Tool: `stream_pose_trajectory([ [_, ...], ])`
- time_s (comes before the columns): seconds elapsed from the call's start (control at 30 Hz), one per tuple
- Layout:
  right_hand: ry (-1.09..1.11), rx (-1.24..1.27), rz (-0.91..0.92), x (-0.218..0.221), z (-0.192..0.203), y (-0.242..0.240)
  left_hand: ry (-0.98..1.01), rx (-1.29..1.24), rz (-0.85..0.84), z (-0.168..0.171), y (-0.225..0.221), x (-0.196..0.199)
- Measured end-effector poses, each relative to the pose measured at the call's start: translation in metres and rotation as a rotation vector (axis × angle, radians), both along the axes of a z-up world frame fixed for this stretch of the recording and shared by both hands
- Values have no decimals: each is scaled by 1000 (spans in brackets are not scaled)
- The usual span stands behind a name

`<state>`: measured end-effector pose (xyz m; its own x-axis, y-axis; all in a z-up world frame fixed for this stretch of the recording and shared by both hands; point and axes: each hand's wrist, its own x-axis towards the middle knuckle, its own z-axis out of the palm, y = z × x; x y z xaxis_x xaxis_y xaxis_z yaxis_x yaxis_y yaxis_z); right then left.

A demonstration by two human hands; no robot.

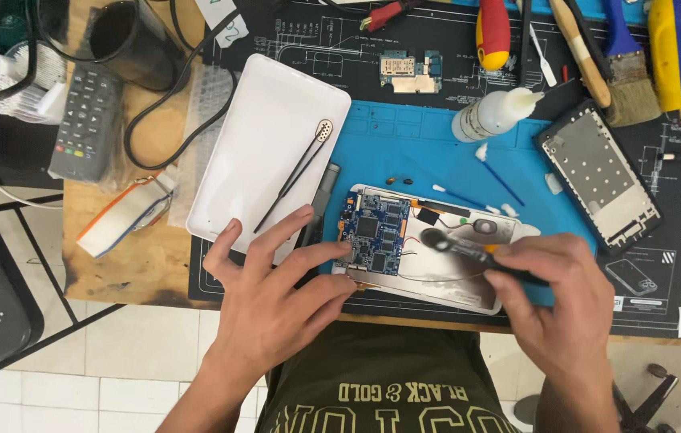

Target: The person works on a disassembled smartphone, using tweezers to manipulate small components and ribbon cables on the motherboard. They repeatedly adjust and reposition internal parts within the phone's chassis while various tools and parts remain on the workbench.

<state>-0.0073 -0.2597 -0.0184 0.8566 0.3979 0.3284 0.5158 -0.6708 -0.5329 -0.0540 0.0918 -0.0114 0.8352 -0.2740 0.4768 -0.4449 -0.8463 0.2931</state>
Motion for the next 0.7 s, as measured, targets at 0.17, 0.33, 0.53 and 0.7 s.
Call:
stream_pose_trajectory([
  [0.17,71,-92,45,-19,-2,2,18,-6,-41,0,1,0],
  [0.33,-19,-135,145,-19,8,32,-36,1,-11,0,1,1],
  [0.53,-100,-270,193,-20,5,41,-66,20,43,-8,0,-1],
  [0.7,-80,-281,256,-16,17,50,-26,15,49,-10,0,-1],
])
